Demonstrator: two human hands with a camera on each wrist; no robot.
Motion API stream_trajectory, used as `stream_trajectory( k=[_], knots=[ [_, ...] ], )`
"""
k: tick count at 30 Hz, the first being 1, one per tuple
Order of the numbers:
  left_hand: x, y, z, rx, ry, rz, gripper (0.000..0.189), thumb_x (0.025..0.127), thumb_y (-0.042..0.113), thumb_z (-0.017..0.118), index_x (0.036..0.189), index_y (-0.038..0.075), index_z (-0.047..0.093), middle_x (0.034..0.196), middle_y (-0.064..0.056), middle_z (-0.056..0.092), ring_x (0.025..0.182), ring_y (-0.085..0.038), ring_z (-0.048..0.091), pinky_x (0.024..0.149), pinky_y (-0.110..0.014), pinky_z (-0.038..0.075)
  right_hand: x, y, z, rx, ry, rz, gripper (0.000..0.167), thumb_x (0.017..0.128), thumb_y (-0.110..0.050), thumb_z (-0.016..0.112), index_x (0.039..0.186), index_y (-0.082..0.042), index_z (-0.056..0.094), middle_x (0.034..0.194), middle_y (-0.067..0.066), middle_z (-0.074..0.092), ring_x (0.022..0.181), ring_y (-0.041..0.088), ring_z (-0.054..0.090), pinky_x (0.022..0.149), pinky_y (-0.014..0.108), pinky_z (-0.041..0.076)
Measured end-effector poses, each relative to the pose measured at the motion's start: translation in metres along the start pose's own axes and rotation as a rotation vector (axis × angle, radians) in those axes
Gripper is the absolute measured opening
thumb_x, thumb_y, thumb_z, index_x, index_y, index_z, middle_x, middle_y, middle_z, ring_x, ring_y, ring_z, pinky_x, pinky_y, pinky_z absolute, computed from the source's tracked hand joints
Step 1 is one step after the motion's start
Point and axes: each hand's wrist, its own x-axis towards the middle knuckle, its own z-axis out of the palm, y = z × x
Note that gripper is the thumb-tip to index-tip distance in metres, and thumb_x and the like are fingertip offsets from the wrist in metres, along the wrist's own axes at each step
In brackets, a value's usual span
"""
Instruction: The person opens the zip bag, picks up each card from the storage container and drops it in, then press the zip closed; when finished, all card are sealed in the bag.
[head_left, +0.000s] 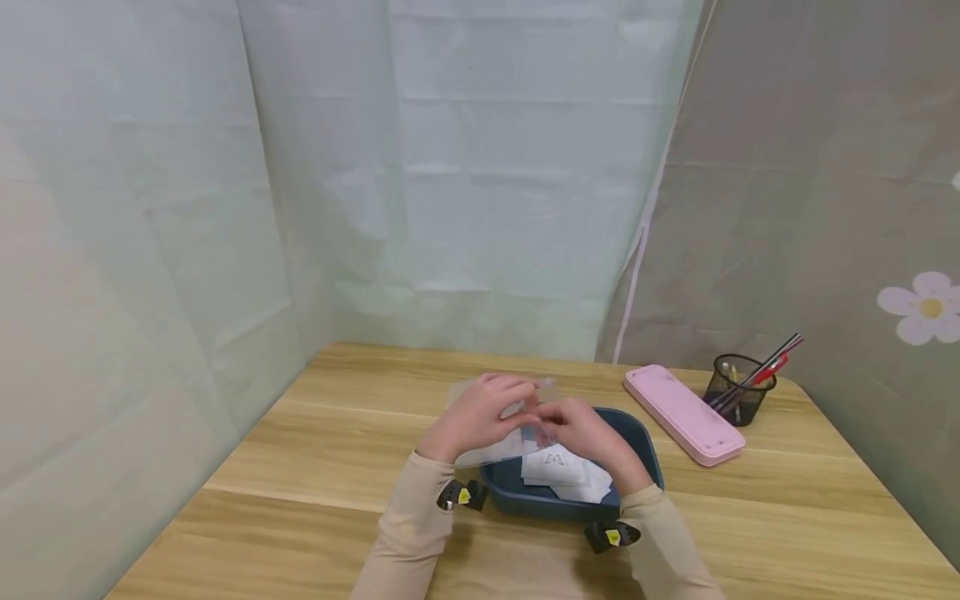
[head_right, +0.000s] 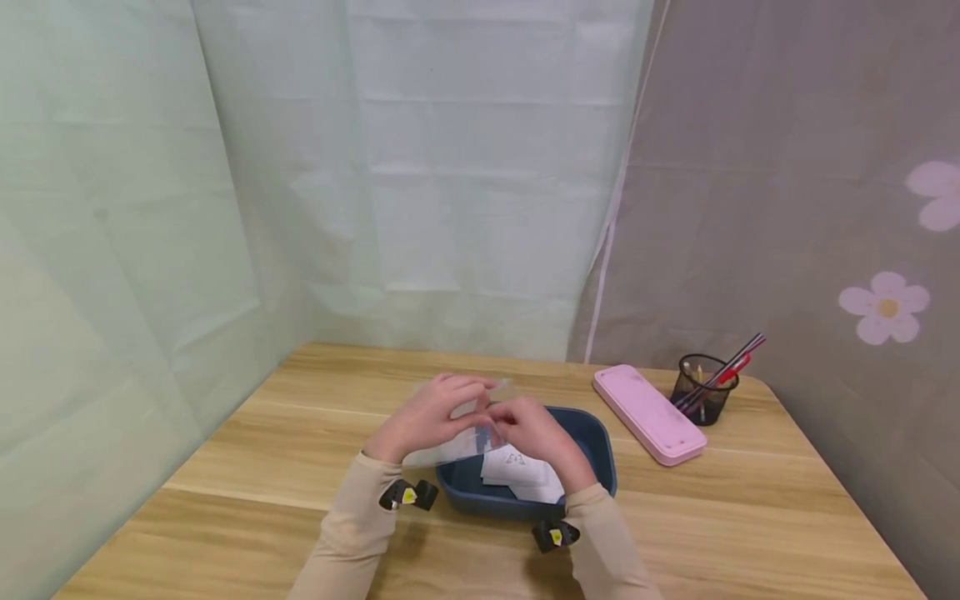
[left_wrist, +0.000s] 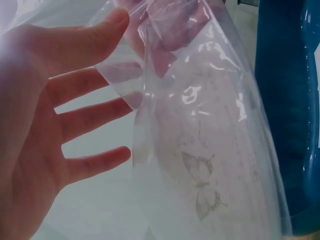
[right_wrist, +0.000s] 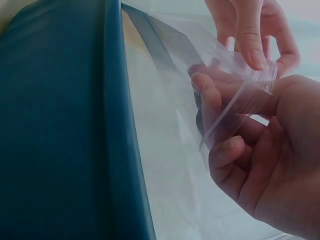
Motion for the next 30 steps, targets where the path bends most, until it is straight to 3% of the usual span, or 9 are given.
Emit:
stream_trajectory(
  k=[6,12,18,25,30],
  knots=[
    [-0.003,-0.005,-0.002,-0.011,0.021,-0.002,0.017,0.087,0.030,0.070,0.085,0.018,0.059,0.106,0.003,0.071,0.109,-0.015,0.065,0.094,-0.042,0.049,0.001,0.000,0.000,0.010,0.029,-0.011,0.018,0.098,-0.008,0.052,0.101,-0.007,0.070,0.073,0.000,0.063,0.064,0.008,0.054,0.064,0.021,0.046],
    [-0.005,-0.008,-0.009,-0.040,0.023,-0.003,0.016,0.086,0.030,0.071,0.084,0.016,0.062,0.104,0.001,0.072,0.095,-0.017,0.069,0.088,-0.035,0.052,-0.002,-0.003,-0.001,0.077,0.067,-0.007,0.020,0.100,-0.014,0.052,0.109,-0.009,0.070,0.084,0.004,0.068,0.073,0.013,0.059,0.068,0.024,0.051],
    [-0.006,-0.010,-0.015,-0.054,0.001,-0.054,0.015,0.088,0.028,0.069,0.084,0.016,0.063,0.112,-0.003,0.072,0.100,-0.019,0.069,0.090,-0.037,0.052,-0.004,-0.006,-0.003,0.155,0.105,-0.024,0.020,0.100,-0.016,0.053,0.111,-0.010,0.069,0.090,0.006,0.070,0.079,0.013,0.063,0.072,0.025,0.053],
    [-0.008,-0.010,-0.019,-0.038,-0.017,-0.103,0.016,0.089,0.029,0.069,0.086,0.015,0.061,0.120,-0.008,0.070,0.108,-0.023,0.068,0.091,-0.040,0.052,-0.004,-0.006,-0.006,0.211,0.172,-0.054,0.021,0.101,-0.016,0.051,0.109,-0.010,0.069,0.086,0.009,0.068,0.068,0.009,0.057,0.056,0.024,0.047],
    [-0.009,-0.011,-0.021,-0.018,-0.024,-0.119,0.017,0.089,0.029,0.069,0.086,0.015,0.061,0.119,-0.007,0.070,0.110,-0.022,0.067,0.093,-0.041,0.051,-0.004,-0.008,-0.011,0.274,0.255,-0.055,0.021,0.101,-0.012,0.050,0.109,-0.003,0.067,0.089,0.016,0.069,0.071,0.016,0.060,0.062,0.023,0.050]
  ],
)
